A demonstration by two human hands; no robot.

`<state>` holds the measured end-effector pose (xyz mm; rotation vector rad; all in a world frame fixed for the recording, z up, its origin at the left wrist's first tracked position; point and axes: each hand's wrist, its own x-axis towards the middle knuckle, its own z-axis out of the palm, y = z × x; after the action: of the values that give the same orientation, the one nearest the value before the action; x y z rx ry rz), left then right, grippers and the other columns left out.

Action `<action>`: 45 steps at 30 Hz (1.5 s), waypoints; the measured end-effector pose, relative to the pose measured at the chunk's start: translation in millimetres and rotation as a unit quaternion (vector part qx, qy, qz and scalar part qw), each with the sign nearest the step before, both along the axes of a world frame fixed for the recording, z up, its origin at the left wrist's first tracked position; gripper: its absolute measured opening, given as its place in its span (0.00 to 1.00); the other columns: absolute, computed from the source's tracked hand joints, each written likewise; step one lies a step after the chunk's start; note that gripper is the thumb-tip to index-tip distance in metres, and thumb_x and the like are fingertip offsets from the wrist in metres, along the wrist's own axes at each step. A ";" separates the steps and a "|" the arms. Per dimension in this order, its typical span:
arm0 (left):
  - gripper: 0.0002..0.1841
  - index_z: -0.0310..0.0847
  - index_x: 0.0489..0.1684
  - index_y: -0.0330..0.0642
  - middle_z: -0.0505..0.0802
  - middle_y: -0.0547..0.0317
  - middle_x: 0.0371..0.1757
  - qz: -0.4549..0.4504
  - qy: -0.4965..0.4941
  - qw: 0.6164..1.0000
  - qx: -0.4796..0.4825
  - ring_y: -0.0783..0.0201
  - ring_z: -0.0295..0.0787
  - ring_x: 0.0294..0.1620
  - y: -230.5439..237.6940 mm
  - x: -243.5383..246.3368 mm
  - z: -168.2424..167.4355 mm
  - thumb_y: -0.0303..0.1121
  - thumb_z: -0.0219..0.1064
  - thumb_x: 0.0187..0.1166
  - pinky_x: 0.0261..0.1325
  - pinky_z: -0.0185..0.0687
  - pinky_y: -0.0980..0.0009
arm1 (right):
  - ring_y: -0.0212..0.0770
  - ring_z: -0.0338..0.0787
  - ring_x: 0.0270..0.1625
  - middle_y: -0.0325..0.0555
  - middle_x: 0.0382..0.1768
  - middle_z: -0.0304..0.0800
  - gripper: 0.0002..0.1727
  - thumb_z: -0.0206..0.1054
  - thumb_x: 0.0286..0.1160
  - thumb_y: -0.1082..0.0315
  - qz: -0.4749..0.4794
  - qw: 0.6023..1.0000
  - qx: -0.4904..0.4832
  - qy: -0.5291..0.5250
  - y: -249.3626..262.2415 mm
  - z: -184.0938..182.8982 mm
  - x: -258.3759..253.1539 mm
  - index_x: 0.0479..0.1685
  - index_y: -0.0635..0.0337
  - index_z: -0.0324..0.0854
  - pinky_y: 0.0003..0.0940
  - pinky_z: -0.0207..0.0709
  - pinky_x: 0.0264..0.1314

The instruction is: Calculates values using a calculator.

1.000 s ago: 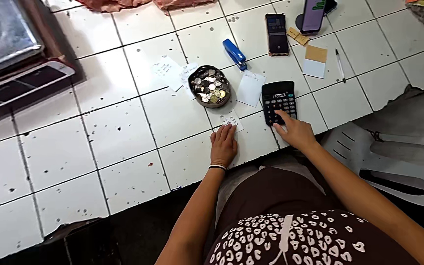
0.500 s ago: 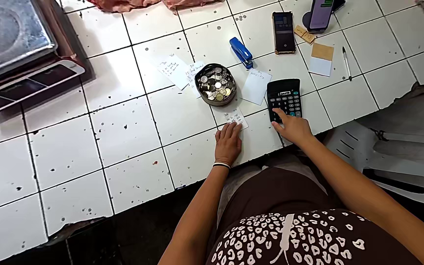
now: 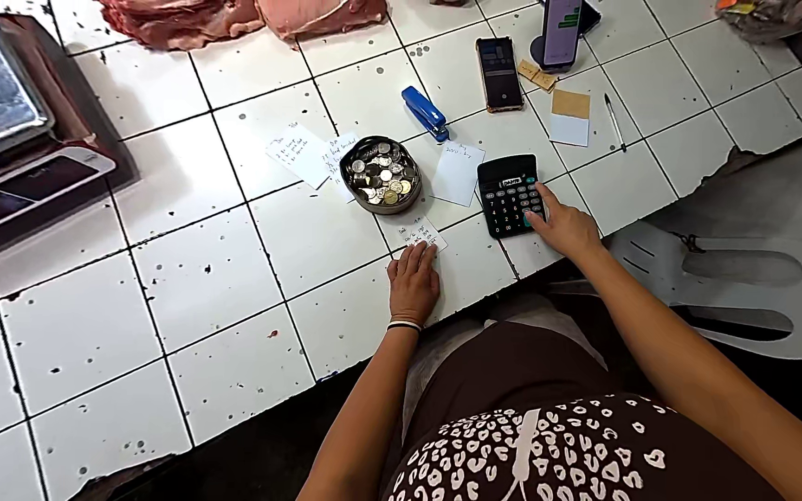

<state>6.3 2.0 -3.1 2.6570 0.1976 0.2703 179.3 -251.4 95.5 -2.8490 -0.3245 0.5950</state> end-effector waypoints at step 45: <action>0.25 0.73 0.24 0.41 0.71 0.65 0.22 -0.254 0.406 0.773 -0.416 0.69 0.67 0.24 -45.7 -15.6 49.0 0.48 0.52 0.93 0.34 0.65 0.66 | 0.71 0.92 0.45 0.65 0.45 0.94 0.33 0.57 0.90 0.47 0.032 0.999 0.012 0.012 18.8 -4.7 -12.8 0.92 0.44 0.62 0.72 0.79 0.47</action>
<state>-9.3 -43.6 45.9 1.6598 -0.1310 -0.9481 166.5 -232.6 90.8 -2.8161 -0.4165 0.6327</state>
